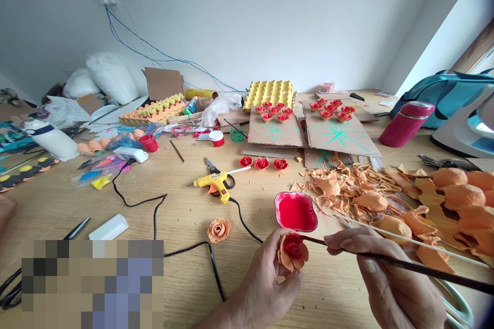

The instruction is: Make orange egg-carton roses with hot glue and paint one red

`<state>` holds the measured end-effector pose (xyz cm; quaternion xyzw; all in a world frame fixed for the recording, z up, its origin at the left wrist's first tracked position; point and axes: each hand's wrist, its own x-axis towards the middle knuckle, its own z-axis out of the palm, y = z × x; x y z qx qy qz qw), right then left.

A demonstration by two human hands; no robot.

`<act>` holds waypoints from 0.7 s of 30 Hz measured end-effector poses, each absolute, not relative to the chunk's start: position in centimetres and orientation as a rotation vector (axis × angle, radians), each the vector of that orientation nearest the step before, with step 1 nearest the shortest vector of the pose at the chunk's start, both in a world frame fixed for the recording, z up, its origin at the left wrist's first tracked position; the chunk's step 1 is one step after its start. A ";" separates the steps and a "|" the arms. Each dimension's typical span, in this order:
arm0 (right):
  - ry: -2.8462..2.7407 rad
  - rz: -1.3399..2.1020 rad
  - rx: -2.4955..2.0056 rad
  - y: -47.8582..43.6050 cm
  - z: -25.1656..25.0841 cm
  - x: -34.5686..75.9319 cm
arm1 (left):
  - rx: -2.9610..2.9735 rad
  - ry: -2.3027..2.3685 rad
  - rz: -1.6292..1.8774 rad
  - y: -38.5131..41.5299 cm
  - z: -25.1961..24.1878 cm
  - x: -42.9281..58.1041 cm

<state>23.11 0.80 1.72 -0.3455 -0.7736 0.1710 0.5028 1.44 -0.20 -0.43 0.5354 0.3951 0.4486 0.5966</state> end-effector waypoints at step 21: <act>-2.023 0.379 -0.801 0.4 2.0 23.2 | 1.273 0.955 1.025 -0.2 -0.4 1.5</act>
